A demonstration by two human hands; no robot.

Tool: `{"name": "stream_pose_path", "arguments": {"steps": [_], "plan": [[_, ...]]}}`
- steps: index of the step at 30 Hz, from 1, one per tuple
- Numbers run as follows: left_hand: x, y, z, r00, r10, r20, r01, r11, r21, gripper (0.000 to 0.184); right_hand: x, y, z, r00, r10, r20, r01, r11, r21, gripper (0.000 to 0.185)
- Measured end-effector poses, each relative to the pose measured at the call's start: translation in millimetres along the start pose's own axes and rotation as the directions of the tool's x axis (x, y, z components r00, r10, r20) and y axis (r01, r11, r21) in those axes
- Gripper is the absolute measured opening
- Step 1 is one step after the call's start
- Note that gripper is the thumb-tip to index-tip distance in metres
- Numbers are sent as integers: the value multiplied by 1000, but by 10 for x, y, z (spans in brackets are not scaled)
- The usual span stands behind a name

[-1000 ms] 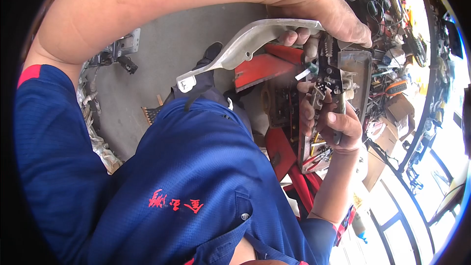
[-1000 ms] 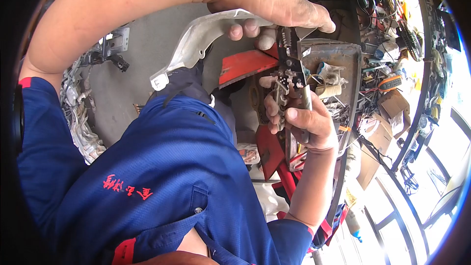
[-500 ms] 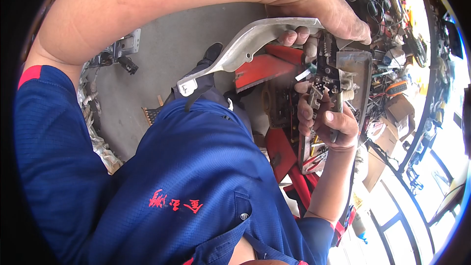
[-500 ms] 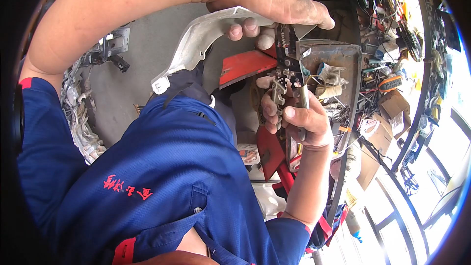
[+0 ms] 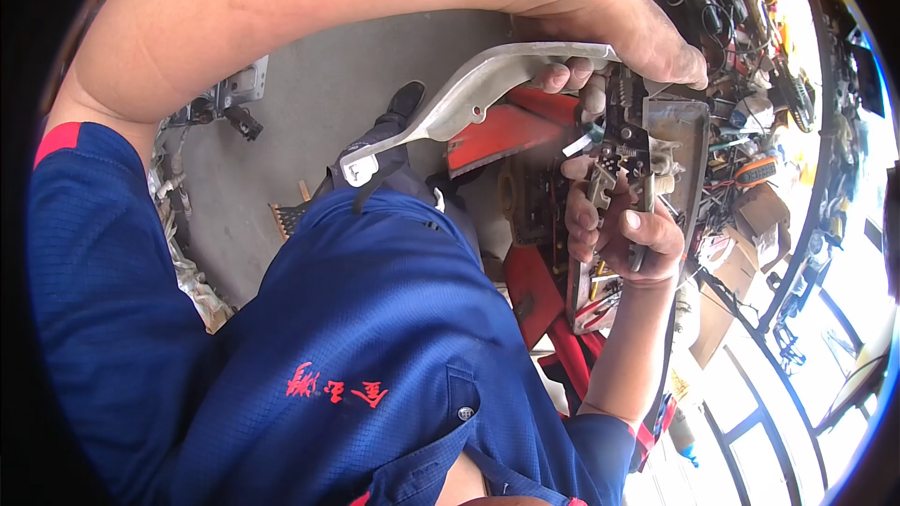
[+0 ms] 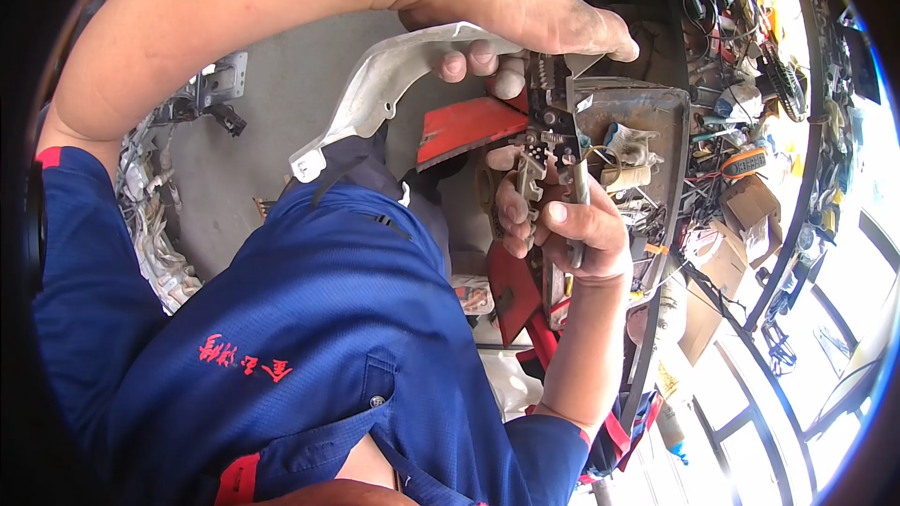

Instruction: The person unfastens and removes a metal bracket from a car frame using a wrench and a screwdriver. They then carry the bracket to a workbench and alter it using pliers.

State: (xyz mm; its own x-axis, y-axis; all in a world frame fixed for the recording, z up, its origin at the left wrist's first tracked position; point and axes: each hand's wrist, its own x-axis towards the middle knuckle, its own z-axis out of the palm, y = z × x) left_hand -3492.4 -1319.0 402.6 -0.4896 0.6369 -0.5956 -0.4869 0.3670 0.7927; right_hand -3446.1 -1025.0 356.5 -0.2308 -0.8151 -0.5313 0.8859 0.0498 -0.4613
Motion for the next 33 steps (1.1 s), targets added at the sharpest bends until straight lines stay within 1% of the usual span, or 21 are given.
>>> {"name": "stream_pose_path", "arguments": {"steps": [5,13,17,20,23,26,33], "plan": [[0,10,0,1000,4,-6,-4,1000,-2,59,-9,-13,7,1000,0,-21,0,1000,-6,91],[-36,-31,28,1000,1,-19,-1,1000,-4,59,-15,-24,26,1000,-5,-14,5,1000,12,88],[-56,-38,3,999,9,-32,-9,1000,-8,59,-14,-20,58,1000,-7,17,5,997,81,82],[-61,-42,21,999,6,-43,-6,1000,-11,60,-4,8,37,1000,8,11,-9,995,104,84],[-69,-40,21,999,7,-50,-7,1000,-12,60,38,23,40,999,-34,19,33,999,42,91],[-66,-54,65,999,-8,-48,7,1000,-20,60,38,29,69,999,-46,9,45,998,46,93],[-71,-44,87,998,-8,-55,7,1000,-17,60,0,19,45,1000,-12,-1,12,1000,14,93]]}}
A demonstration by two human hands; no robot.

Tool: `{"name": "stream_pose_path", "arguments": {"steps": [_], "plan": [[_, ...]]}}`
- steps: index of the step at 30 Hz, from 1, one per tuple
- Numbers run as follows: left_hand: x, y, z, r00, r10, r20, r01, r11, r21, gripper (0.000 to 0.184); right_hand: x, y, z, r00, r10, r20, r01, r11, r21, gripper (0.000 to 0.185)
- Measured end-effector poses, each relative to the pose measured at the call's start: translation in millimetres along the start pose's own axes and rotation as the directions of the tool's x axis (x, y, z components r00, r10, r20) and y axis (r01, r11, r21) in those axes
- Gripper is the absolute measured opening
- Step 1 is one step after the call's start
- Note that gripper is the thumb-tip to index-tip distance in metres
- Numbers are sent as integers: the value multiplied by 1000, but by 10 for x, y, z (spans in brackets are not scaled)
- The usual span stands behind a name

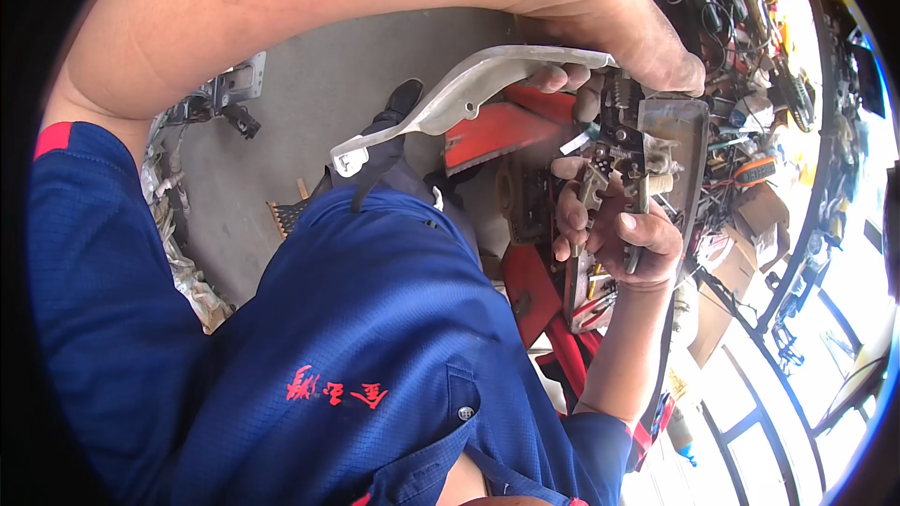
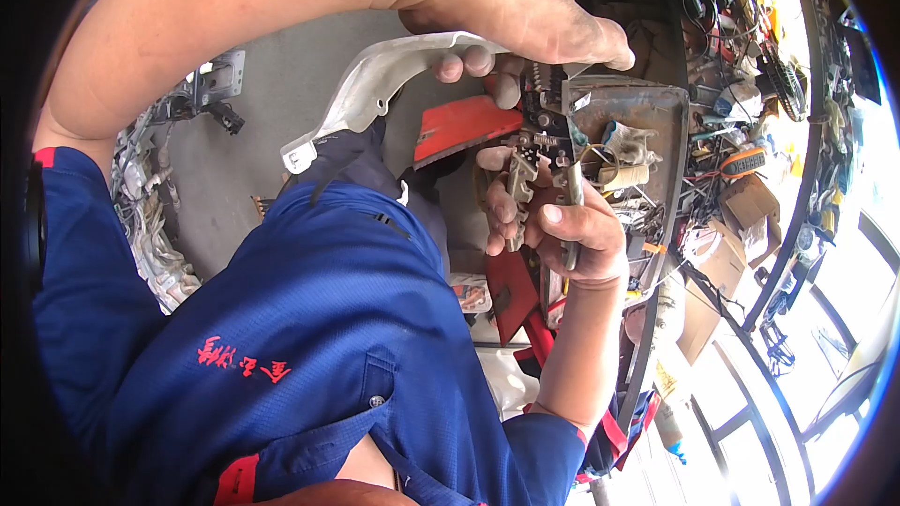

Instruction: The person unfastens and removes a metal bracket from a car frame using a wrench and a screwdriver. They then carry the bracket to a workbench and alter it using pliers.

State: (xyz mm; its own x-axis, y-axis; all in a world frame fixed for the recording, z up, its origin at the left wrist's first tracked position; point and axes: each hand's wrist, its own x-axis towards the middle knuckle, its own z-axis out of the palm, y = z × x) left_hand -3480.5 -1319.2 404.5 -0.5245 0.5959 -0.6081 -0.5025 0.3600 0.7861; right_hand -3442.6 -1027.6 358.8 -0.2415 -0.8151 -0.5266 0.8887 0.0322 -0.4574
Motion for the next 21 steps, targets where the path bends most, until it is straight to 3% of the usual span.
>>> {"name": "stream_pose_path", "arguments": {"steps": [14,21], "plan": [[-55,-40,-46,997,19,-76,-18,1000,23,61,-16,11,-18,998,45,-36,-44,999,25,90],[-75,-51,3,997,17,-80,-15,1000,19,62,-26,14,8,996,81,-38,-79,995,54,78]]}}
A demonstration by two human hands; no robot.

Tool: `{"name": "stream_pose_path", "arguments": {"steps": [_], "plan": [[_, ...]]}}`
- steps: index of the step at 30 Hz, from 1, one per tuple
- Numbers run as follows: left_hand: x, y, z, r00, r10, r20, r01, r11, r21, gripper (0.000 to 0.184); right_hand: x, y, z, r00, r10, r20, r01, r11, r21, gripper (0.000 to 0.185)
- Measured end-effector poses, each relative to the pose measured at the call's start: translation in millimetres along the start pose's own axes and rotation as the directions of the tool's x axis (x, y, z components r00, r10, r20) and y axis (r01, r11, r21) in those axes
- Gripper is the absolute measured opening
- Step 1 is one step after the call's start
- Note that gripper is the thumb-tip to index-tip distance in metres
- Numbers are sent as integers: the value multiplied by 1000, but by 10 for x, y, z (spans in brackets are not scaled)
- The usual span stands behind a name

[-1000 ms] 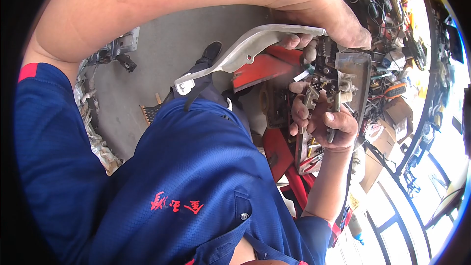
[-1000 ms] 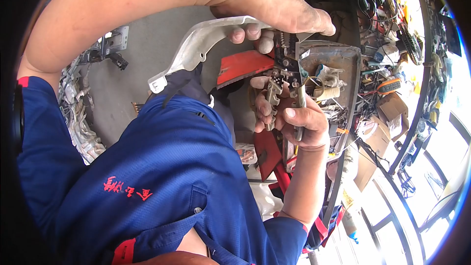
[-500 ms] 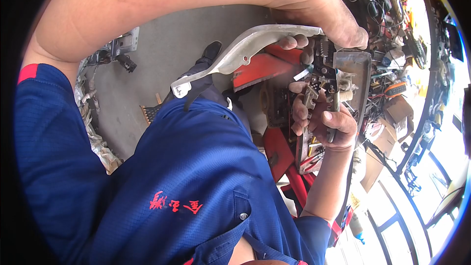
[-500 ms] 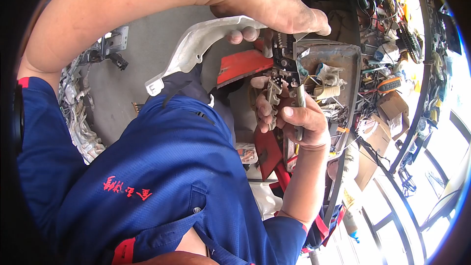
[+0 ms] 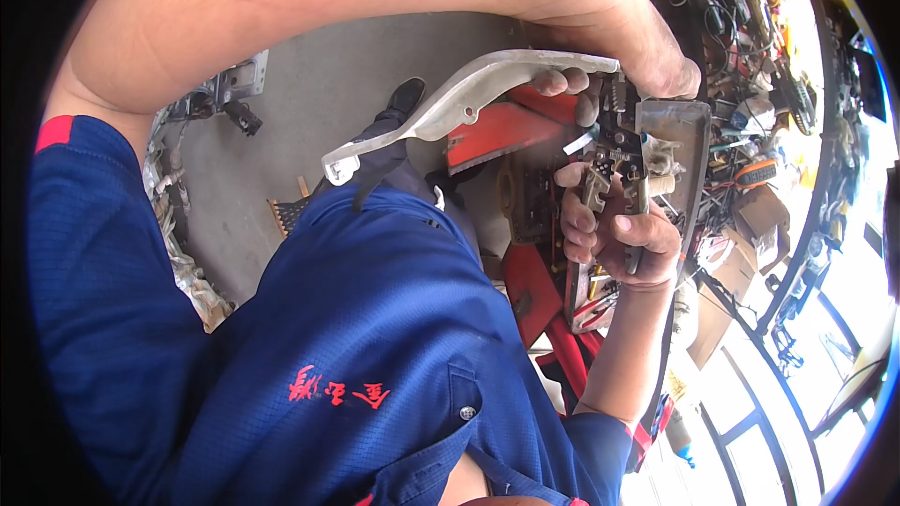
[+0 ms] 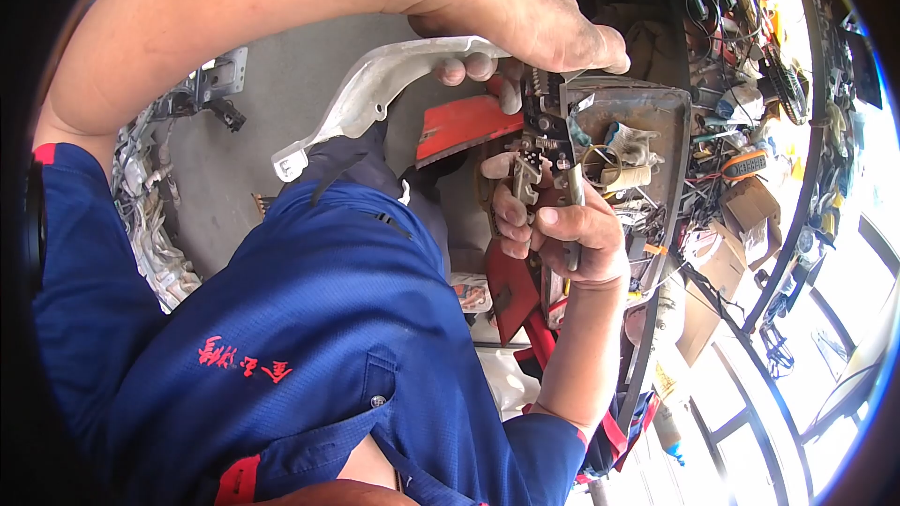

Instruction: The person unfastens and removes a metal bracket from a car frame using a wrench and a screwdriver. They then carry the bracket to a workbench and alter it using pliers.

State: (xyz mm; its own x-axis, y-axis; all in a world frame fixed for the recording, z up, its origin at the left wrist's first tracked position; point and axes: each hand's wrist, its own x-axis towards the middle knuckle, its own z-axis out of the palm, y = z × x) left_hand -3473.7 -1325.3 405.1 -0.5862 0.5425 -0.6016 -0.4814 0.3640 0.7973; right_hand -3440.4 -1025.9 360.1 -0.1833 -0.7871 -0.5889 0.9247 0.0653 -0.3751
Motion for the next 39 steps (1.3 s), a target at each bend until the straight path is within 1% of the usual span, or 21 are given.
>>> {"name": "stream_pose_path", "arguments": {"steps": [5,11,14,17,20,23,24,26,28,29,30,32,35,38,39], "plan": [[-2,-11,-5,1000,4,-6,-4,1000,1,62,-18,5,13,998,48,-32,-48,999,12,72],[8,7,39,1000,-10,6,10,1000,-5,62,-2,47,47,998,48,-52,-47,999,21,67],[24,12,38,1000,-10,10,10,1000,-1,63,19,86,-4,999,41,13,-41,997,65,63],[48,12,28,1000,-5,8,5,1000,4,63,34,103,61,999,27,-16,-27,999,47,60],[76,41,-20,1000,2,-7,-2,1000,13,63,56,151,124,998,2,-57,1,999,49,51],[116,69,-13,1000,5,-23,-5,1000,15,63,53,135,132,992,44,-121,-40,999,33,40],[125,74,-15,1000,5,-30,-5,1000,16,63,92,197,248,987,37,-158,-22,995,95,32],[157,85,-25,1000,10,-27,-9,1000,19,63,93,175,163,992,52,-112,-43,995,85,40],[146,95,1,999,4,-42,-3,1000,25,63,40,187,142,998,27,-61,-21,995,99,52],[135,106,34,999,-4,-53,6,1000,28,64,10,213,107,999,12,-47,-9,999,50,66],[161,118,-16,998,-11,-57,12,999,30,64,11,222,93,1000,2,-13,-2,1000,23,72],[172,143,-9,998,-15,-64,18,999,37,64,0,243,47,999,-41,26,40,999,35,76],[184,159,28,997,-28,-65,31,999,39,64,6,177,21,998,-33,48,30,997,64,82],[195,159,48,997,-32,-72,35,999,40,64,37,164,19,998,-36,54,31,996,78,84],[203,160,63,996,-36,-76,39,998,39,64,48,157,5,998,-39,51,36,997,67,81]]}}
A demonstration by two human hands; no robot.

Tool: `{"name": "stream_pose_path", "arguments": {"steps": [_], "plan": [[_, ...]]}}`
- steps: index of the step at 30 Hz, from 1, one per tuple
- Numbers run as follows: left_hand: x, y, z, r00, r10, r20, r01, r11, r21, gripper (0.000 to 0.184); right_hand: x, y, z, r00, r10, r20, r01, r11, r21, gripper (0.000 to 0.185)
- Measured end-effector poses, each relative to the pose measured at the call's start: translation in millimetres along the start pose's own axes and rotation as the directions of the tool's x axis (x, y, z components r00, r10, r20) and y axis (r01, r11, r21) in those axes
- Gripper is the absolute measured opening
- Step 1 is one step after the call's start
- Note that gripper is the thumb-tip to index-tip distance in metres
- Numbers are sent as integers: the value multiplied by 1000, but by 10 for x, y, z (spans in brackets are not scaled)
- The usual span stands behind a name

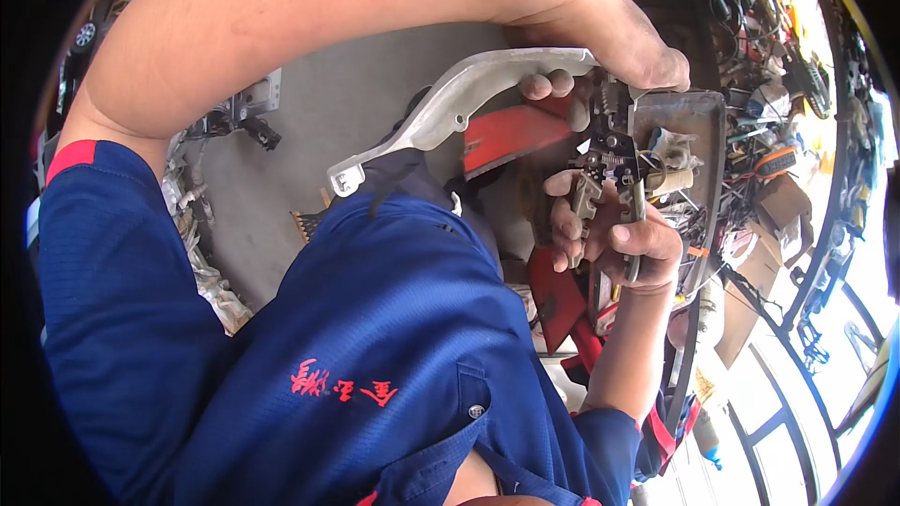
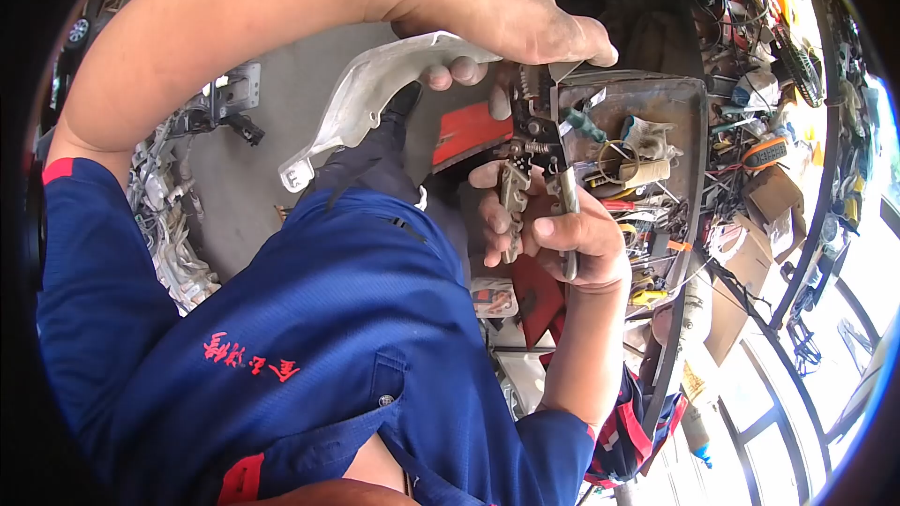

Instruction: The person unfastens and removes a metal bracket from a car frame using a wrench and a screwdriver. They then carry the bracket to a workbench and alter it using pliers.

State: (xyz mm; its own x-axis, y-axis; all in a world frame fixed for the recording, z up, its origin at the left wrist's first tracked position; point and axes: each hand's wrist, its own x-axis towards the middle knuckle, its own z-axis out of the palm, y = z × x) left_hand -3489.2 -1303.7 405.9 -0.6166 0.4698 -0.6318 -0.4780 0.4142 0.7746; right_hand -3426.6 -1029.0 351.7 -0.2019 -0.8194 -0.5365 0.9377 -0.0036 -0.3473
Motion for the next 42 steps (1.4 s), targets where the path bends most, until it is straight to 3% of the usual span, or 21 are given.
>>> {"name": "stream_pose_path", "arguments": {"steps": [25,31,35,36,40,42], "plan": [[0,-22,71,999,-16,-33,16,1000,8,66,-39,70,-75,998,56,-22,-54,995,86,54],[34,5,78,999,-28,-37,28,1000,3,66,12,57,2,990,98,-101,-92,994,58,46],[65,33,81,998,-36,-44,37,999,9,67,-59,37,-65,997,67,-46,-64,995,77,53],[62,32,88,998,-42,-46,43,999,10,67,-60,61,-31,1000,21,-13,-20,996,85,63],[64,88,100,996,-67,-64,68,998,16,67,-98,100,-125,998,-40,39,41,999,-21,73],[63,112,107,994,-75,-80,73,997,-24,68,-136,133,-118,993,-105,-45,98,985,-144,72]]}}
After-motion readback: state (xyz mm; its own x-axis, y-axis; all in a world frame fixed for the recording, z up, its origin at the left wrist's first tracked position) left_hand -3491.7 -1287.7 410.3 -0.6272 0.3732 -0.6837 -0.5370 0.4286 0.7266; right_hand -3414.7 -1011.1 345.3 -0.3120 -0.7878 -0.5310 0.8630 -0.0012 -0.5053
